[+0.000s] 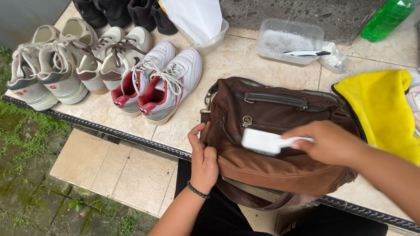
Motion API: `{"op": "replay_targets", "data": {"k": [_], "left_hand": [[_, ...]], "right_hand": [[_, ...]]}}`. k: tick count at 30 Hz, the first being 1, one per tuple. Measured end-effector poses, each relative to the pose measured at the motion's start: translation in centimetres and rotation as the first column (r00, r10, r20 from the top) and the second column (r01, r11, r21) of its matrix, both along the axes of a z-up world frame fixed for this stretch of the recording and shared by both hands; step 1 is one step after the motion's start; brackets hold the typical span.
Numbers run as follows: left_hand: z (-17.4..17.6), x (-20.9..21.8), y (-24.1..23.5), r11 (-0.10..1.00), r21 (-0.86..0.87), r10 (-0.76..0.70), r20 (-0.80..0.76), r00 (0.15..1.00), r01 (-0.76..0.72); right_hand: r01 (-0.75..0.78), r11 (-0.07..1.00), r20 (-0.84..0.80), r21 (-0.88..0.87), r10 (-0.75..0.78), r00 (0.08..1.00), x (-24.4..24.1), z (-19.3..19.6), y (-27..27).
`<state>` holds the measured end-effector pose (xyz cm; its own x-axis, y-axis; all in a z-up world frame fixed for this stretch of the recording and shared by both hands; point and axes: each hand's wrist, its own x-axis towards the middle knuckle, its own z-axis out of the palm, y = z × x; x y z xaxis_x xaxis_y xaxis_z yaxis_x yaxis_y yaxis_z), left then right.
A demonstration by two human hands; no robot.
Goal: Cleaning a brown backpack using a scrub brush, soapy water, and a microfiber cloth
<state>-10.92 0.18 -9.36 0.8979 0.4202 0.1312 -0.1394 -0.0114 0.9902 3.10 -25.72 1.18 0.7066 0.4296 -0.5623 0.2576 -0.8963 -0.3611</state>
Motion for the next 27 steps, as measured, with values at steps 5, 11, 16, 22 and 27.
{"op": "replay_targets", "data": {"k": [5,11,16,22,27], "left_hand": [[0.7,-0.1,-0.1,0.993,0.085,0.078,-0.003,0.997,-0.078],[0.7,-0.1,0.5,0.996,0.086,0.029,-0.008,1.0,-0.028],[4.7,1.6,3.2,0.997,0.06,-0.03,-0.356,0.934,0.055],[6.7,5.4,5.8,0.854,0.337,-0.065,-0.687,0.724,0.396],[1.7,6.5,6.3,0.921,0.1,-0.297,-0.447,0.844,0.377]], "right_hand": [[-0.03,0.975,0.173,0.222,-0.009,0.985,-0.9,-2.8,7.8],[-0.119,0.992,0.071,-0.032,0.121,0.99,0.0,2.5,3.8],[0.018,0.998,0.007,-0.054,-0.018,1.0,0.6,1.9,-3.6],[0.214,0.973,0.013,0.081,-0.215,0.976,-1.1,3.3,-1.9],[0.267,0.755,-0.081,0.599,-0.275,0.958,-1.9,1.2,0.2]]}}
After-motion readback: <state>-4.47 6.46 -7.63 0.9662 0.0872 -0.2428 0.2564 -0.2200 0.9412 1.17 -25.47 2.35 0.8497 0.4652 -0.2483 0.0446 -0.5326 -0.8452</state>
